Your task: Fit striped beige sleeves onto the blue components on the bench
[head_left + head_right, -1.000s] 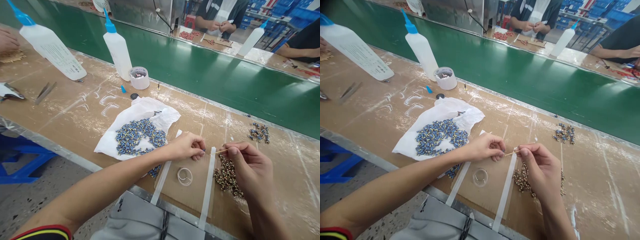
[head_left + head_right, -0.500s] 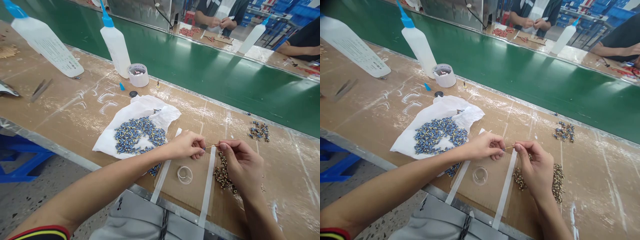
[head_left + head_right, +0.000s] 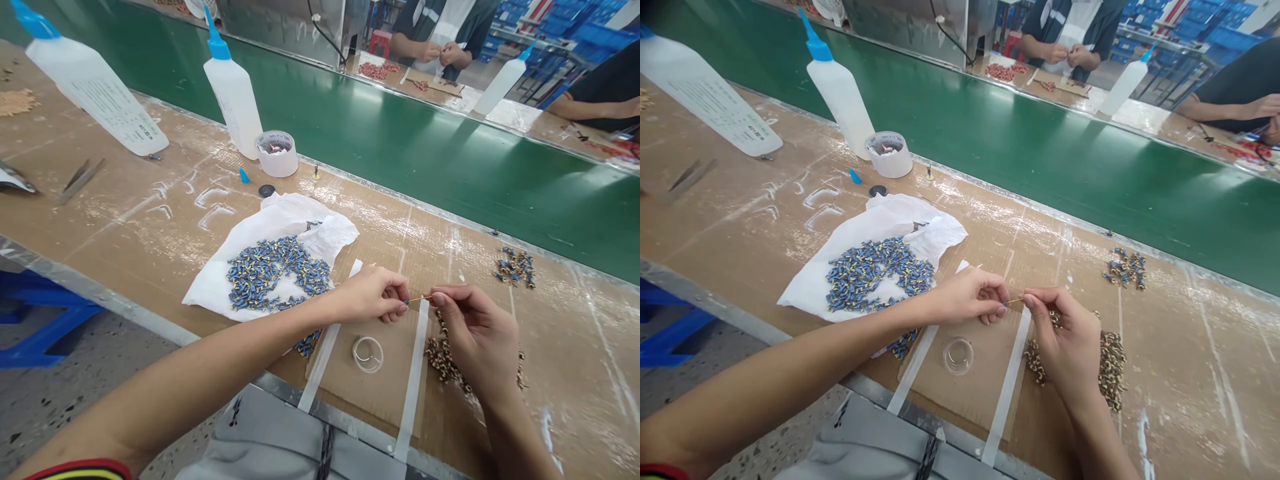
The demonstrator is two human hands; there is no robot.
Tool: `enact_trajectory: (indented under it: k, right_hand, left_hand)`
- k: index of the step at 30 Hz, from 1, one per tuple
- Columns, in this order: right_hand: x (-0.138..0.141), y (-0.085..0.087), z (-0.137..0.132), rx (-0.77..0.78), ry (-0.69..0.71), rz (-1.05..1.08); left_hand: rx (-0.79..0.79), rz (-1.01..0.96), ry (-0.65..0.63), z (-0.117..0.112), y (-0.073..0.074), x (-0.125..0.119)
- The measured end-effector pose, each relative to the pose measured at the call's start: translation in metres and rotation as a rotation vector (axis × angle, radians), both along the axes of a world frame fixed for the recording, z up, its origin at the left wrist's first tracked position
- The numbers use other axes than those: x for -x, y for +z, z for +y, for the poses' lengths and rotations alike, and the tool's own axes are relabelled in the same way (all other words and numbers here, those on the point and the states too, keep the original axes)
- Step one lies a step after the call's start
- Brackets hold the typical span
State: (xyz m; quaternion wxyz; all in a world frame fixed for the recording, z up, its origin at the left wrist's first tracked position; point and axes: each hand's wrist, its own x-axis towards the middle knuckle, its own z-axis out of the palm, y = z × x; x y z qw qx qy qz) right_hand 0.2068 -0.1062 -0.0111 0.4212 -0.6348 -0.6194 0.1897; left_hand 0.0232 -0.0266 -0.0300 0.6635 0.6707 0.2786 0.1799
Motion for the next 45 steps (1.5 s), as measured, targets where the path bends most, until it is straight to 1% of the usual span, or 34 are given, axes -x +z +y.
enact_trajectory:
  k: [10,19,22,24,25,26,28,30,32,35,38,40,42,43,44,45]
  right_hand:
    - [0.004,0.004,0.000,-0.083,0.060,-0.089]
    - [0.005,0.003,-0.001,-0.081,0.046,-0.110]
    - [0.002,0.004,-0.002,-0.055,0.016,-0.019]
    - [0.000,0.007,-0.003,-0.059,-0.010,0.122]
    - [-0.001,0.010,-0.004,-0.059,0.007,0.199]
    - [-0.001,0.013,-0.005,-0.053,0.057,0.267]
    - [0.002,0.019,-0.007,-0.003,0.246,0.326]
    - [0.008,0.023,-0.009,0.070,0.465,0.290]
    - [0.017,0.022,-0.010,0.110,0.601,0.225]
    - [0.032,0.016,-0.011,0.110,0.673,0.159]
    - [0.043,0.012,-0.012,0.105,0.719,0.116]
    - [0.045,0.015,-0.012,0.124,0.736,0.108]
    - [0.035,0.021,-0.010,0.144,0.715,0.127]
    - [0.026,0.025,-0.009,0.143,0.668,0.135]
    - [0.014,0.028,-0.007,0.134,0.589,0.135]
    - [-0.001,0.030,-0.004,0.119,0.477,0.116]
  left_hand:
    - [0.007,-0.021,0.014,-0.001,-0.001,0.000]
    - [0.002,-0.048,0.002,0.000,0.001,0.002]
    - [0.011,-0.052,-0.005,0.000,0.001,0.002]
    - [0.024,-0.049,-0.006,0.000,0.001,0.002]
    - [0.031,-0.047,-0.007,0.000,0.001,0.002]
    - [0.036,-0.044,-0.009,0.000,0.001,0.002]
    - [0.029,-0.034,-0.014,0.000,0.004,0.002]
    - [-0.035,-0.014,-0.009,0.001,0.006,0.003]
    - [-0.136,0.009,-0.006,0.002,0.008,0.004]
    - [-0.230,0.035,0.003,0.003,0.007,0.005]
    - [-0.229,0.040,0.017,0.005,0.004,0.005]
    - [-0.204,0.031,0.018,0.005,0.004,0.005]
    - [-0.153,0.018,0.003,0.005,0.006,0.004]
    - [-0.109,0.010,-0.003,0.004,0.008,0.004]
    - [-0.059,0.004,-0.006,0.003,0.009,0.004]
    - [-0.012,0.000,-0.004,0.003,0.009,0.003]
